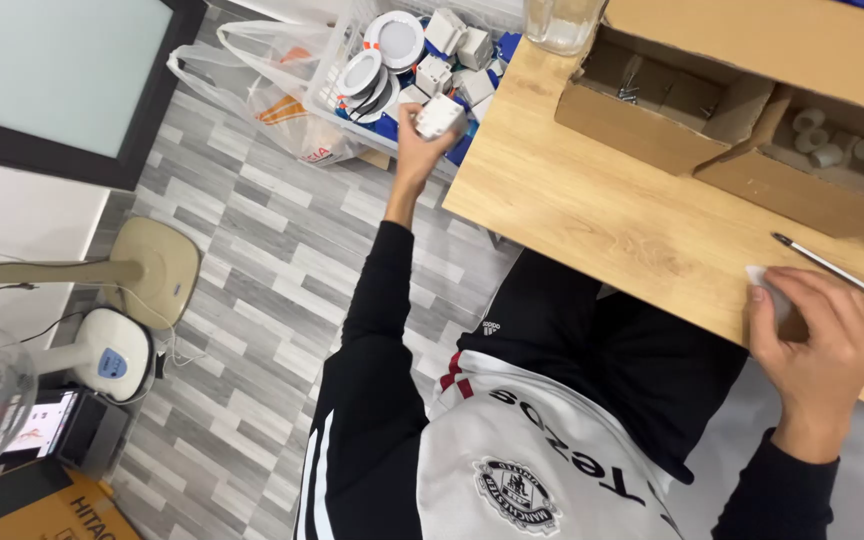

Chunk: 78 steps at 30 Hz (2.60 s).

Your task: Disassembling electrical sockets and plugs using a screwdriver on a workbench

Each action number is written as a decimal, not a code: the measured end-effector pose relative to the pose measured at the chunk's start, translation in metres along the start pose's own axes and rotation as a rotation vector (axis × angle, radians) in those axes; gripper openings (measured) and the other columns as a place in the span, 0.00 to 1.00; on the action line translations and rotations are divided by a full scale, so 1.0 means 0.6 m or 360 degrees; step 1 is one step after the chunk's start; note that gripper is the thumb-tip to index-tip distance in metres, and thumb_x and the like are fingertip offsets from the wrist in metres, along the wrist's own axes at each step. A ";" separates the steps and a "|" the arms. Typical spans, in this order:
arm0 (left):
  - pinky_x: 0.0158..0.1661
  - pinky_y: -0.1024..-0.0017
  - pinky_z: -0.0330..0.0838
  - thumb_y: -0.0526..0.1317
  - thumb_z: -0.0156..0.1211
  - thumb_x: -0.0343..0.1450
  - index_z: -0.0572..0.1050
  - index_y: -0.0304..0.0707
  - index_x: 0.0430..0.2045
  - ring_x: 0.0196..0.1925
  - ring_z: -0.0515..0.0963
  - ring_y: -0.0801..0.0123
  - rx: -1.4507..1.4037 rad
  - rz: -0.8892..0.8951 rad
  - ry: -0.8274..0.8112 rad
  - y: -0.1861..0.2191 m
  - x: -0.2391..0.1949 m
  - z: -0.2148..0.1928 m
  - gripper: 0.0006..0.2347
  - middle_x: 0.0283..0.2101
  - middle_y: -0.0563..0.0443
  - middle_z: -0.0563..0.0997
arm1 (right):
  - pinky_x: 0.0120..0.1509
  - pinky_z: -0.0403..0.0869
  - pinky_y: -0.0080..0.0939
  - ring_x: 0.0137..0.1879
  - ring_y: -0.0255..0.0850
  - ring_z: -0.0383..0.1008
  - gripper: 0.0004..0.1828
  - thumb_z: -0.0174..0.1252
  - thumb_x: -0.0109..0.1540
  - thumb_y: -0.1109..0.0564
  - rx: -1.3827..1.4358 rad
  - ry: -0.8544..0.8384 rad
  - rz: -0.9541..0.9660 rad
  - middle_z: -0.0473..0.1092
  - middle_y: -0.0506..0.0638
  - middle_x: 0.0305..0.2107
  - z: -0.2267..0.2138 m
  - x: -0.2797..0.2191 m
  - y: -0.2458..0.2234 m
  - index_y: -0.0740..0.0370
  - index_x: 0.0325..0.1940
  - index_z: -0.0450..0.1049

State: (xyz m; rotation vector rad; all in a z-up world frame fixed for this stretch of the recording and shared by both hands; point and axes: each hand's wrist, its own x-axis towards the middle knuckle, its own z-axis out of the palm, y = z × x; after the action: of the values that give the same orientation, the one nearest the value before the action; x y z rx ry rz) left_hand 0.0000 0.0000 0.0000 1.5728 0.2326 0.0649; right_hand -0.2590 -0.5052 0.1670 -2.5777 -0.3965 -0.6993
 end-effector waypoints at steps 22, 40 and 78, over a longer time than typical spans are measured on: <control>0.63 0.58 0.79 0.52 0.82 0.68 0.75 0.37 0.60 0.63 0.86 0.53 0.0834 0.1236 -0.0857 0.353 -0.274 0.152 0.30 0.62 0.40 0.84 | 0.69 0.73 0.50 0.58 0.53 0.82 0.03 0.73 0.76 0.71 -0.0028 0.0062 0.0036 0.83 0.59 0.52 -0.021 0.036 -0.040 0.69 0.52 0.86; 0.58 0.57 0.76 0.50 0.80 0.71 0.79 0.52 0.63 0.61 0.85 0.53 0.0648 0.1367 -0.1333 0.325 -0.357 0.361 0.25 0.62 0.53 0.82 | 0.58 0.75 0.53 0.57 0.58 0.82 0.15 0.71 0.64 0.64 0.0219 0.0113 0.0026 0.81 0.56 0.50 -0.019 0.027 -0.013 0.63 0.56 0.85; 0.49 0.66 0.73 0.45 0.77 0.76 0.79 0.43 0.51 0.39 0.76 0.66 0.0383 0.1633 -0.1554 0.366 -0.326 0.419 0.14 0.37 0.54 0.75 | 0.66 0.74 0.53 0.60 0.57 0.79 0.36 0.83 0.61 0.54 0.0316 -0.0036 0.0168 0.79 0.63 0.56 -0.008 0.025 -0.026 0.73 0.66 0.77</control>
State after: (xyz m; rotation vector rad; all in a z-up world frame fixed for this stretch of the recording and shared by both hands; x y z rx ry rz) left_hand -0.1205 -0.2837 0.2340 1.6349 -1.3726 0.0572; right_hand -0.2545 -0.4916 0.1842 -2.4010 -0.3169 -0.5645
